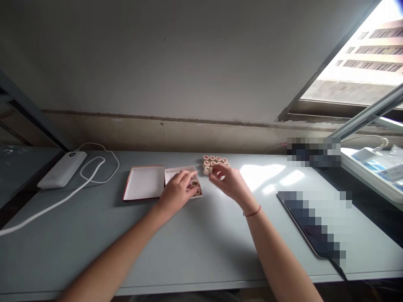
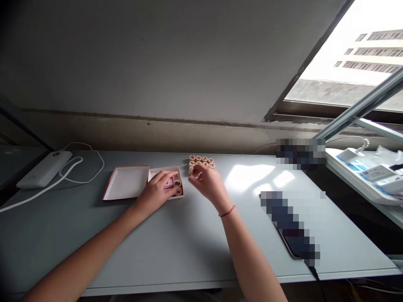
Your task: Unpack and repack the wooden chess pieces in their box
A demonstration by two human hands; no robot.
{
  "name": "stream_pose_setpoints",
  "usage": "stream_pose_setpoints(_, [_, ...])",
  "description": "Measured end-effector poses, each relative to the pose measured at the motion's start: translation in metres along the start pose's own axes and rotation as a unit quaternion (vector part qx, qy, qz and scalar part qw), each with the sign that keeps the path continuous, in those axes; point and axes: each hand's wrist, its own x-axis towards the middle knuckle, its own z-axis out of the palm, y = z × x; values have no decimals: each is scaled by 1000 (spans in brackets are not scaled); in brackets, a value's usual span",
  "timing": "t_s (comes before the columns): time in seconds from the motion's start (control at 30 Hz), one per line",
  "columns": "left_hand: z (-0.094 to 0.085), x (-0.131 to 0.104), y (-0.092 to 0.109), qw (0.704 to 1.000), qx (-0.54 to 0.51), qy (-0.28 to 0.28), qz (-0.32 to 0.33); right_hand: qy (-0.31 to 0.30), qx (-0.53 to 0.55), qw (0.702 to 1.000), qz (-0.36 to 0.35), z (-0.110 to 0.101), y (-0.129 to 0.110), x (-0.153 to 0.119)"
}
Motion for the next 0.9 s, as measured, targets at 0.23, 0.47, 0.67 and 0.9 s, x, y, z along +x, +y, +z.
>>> stream_pose_setpoints(0.23, [4, -2, -5, 995, 78, -47, -38, 6, -165, 983, 74, -4, 52, 10])
stream_pose_setpoints(0.47, [3, -2, -4, 989, 93, -97, -64, -16, -172, 980, 98, 6, 53, 10])
stream_pose_setpoints(0.67, [2, -1, -3, 987, 91, -110, -73, 2, -190, 978, 85, 9, 57, 12])
stream_pose_setpoints(0.9, [6, 0, -12, 987, 85, -129, -52, -16, -47, 999, 14, 4, 28, 9])
